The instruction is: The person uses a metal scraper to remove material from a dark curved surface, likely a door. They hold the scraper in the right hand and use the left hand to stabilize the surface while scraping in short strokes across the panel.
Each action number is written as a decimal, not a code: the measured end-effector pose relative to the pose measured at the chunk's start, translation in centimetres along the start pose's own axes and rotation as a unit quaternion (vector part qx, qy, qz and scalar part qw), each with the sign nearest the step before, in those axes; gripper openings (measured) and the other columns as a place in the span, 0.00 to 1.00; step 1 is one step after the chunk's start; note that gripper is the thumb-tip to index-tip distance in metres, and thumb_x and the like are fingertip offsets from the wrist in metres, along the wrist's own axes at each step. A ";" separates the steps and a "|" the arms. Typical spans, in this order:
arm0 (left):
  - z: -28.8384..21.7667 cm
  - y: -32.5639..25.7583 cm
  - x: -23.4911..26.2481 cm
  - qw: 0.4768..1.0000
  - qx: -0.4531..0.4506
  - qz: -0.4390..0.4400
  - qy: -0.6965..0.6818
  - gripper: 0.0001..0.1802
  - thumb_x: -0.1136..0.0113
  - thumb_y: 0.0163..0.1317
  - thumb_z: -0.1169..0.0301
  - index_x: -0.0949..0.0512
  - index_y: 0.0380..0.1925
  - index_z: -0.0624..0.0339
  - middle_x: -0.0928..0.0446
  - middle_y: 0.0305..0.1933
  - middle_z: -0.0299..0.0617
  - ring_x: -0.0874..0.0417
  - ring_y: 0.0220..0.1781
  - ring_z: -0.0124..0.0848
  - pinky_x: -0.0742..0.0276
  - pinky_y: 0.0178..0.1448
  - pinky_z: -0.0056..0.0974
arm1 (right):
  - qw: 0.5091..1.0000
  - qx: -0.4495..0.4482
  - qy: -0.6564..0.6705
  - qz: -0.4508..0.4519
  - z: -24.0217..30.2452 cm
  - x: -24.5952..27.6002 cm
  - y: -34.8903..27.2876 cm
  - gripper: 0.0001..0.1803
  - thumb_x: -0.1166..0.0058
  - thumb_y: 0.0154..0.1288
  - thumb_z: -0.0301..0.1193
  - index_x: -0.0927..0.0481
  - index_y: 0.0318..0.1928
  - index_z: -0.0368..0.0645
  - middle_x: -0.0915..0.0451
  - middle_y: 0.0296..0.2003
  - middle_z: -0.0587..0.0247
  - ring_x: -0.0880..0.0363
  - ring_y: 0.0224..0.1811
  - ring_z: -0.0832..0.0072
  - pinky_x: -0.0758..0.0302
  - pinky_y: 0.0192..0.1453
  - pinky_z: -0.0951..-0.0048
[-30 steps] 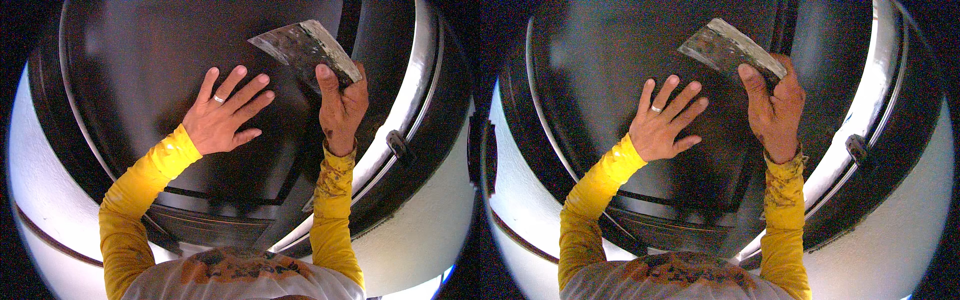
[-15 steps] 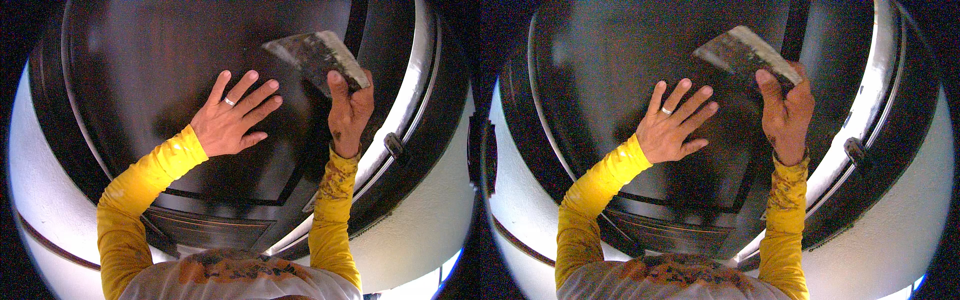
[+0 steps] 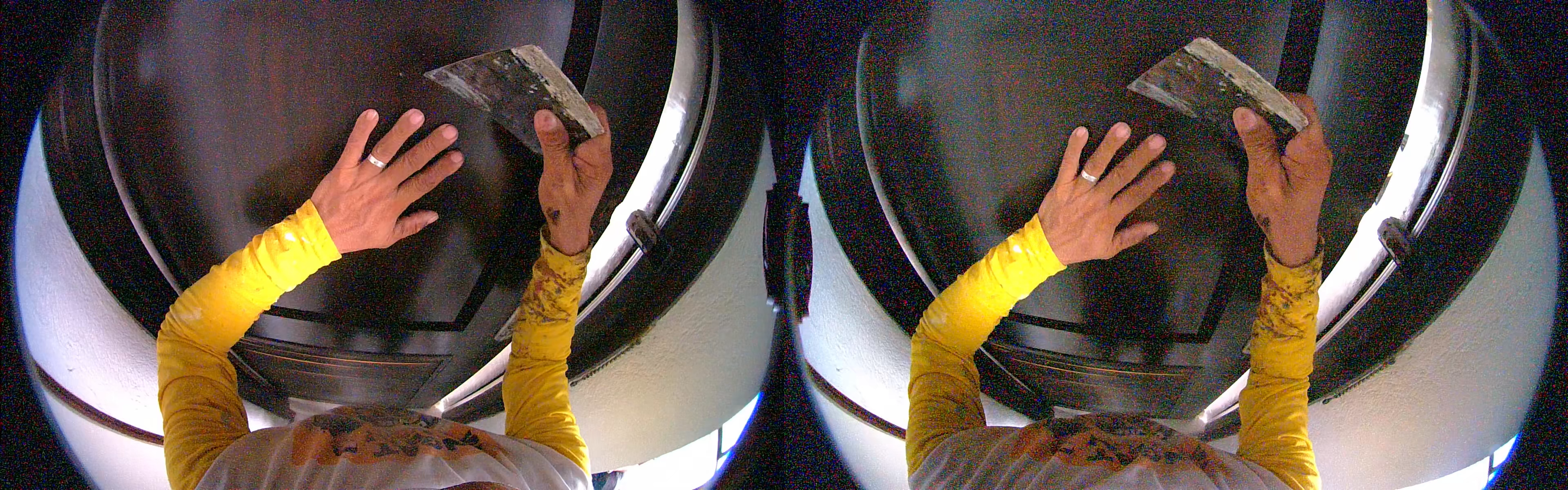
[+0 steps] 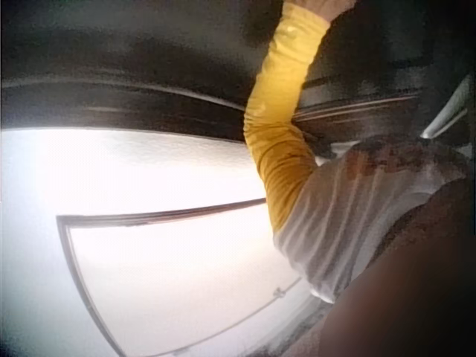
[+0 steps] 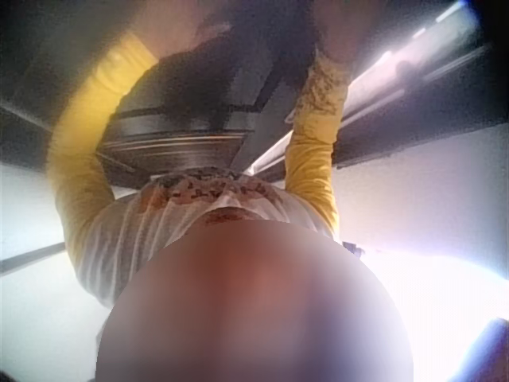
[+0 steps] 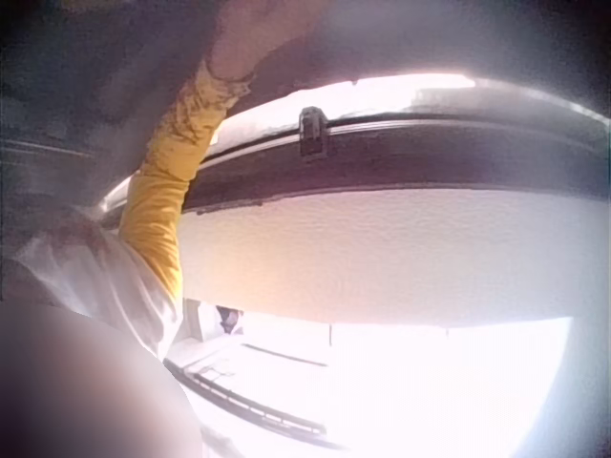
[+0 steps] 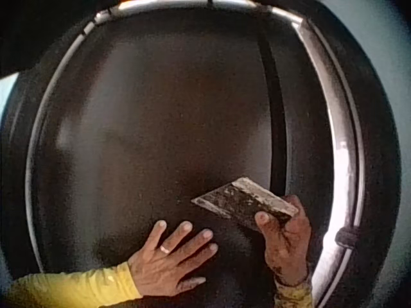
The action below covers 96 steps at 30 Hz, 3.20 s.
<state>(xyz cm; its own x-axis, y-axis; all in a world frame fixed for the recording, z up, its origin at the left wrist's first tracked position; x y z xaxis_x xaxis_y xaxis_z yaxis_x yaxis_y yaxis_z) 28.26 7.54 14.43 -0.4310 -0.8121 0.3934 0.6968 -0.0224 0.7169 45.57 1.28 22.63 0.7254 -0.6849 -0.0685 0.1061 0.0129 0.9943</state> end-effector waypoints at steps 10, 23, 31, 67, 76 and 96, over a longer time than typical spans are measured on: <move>-0.3 0.0 -0.1 1.000 -0.001 -0.005 0.010 0.39 0.45 0.62 0.42 0.34 0.71 0.43 0.47 0.80 0.38 0.54 0.82 0.51 0.63 0.78 0.68 | 0.999 0.007 -0.041 0.015 0.0 0.0 0.1 0.17 0.39 0.69 0.40 0.23 0.45 0.39 0.17 0.33 0.55 0.18 0.34 0.65 0.24 0.41 0.68; 5.1 0.7 4.4 0.992 0.086 -0.072 0.063 0.42 0.51 0.63 0.34 0.36 0.72 0.40 0.45 0.80 0.33 0.48 0.80 0.45 0.60 0.77 0.66 | 0.994 0.054 0.094 -0.017 2.9 -2.2 4.3 0.15 0.39 0.69 0.35 0.19 0.48 0.37 0.15 0.42 0.61 0.19 0.43 0.74 0.25 0.50 0.73; 5.2 -2.4 4.1 0.989 0.118 -0.026 0.088 0.44 0.55 0.65 0.34 0.39 0.74 0.49 0.48 0.81 0.40 0.53 0.81 0.51 0.62 0.77 0.67 | 0.992 0.031 0.125 0.007 2.2 -2.1 3.4 0.14 0.40 0.70 0.32 0.22 0.50 0.36 0.17 0.43 0.64 0.22 0.44 0.78 0.26 0.51 0.76; 5.2 -1.3 3.9 0.992 0.110 -0.031 0.061 0.43 0.52 0.64 0.36 0.38 0.73 0.46 0.49 0.81 0.38 0.55 0.82 0.49 0.65 0.78 0.67 | 0.989 0.055 0.133 0.027 3.5 -5.0 4.8 0.13 0.39 0.70 0.32 0.23 0.47 0.37 0.18 0.37 0.65 0.24 0.39 0.80 0.27 0.45 0.76; 5.4 -1.4 4.3 0.991 0.111 -0.038 0.065 0.42 0.53 0.65 0.36 0.37 0.73 0.46 0.49 0.81 0.37 0.55 0.82 0.49 0.65 0.78 0.66 | 0.988 0.074 0.129 0.026 4.5 -4.9 5.4 0.14 0.39 0.70 0.32 0.23 0.48 0.36 0.16 0.41 0.62 0.20 0.42 0.76 0.26 0.50 0.75; 5.4 -1.1 4.6 0.992 0.094 -0.058 0.061 0.43 0.53 0.65 0.36 0.37 0.73 0.51 0.47 0.80 0.40 0.53 0.81 0.49 0.63 0.77 0.66 | 0.983 0.074 0.159 0.050 5.2 -6.0 5.8 0.15 0.39 0.70 0.30 0.24 0.51 0.36 0.17 0.42 0.63 0.22 0.43 0.78 0.27 0.50 0.76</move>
<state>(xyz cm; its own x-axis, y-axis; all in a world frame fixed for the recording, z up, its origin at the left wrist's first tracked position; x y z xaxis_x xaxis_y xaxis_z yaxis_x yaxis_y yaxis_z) 22.44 6.99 18.60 -0.4217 -0.8749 0.2382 0.5228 -0.0199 0.8522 38.29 1.70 29.20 0.9057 -0.4228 0.0307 -0.0592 -0.0544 0.9968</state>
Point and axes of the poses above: each hand's wrist, its own y-axis towards the middle knuckle, its own x-axis out of the back of the hand, z = x × y, the point moved 10 cm from there along y, towards the middle knuckle
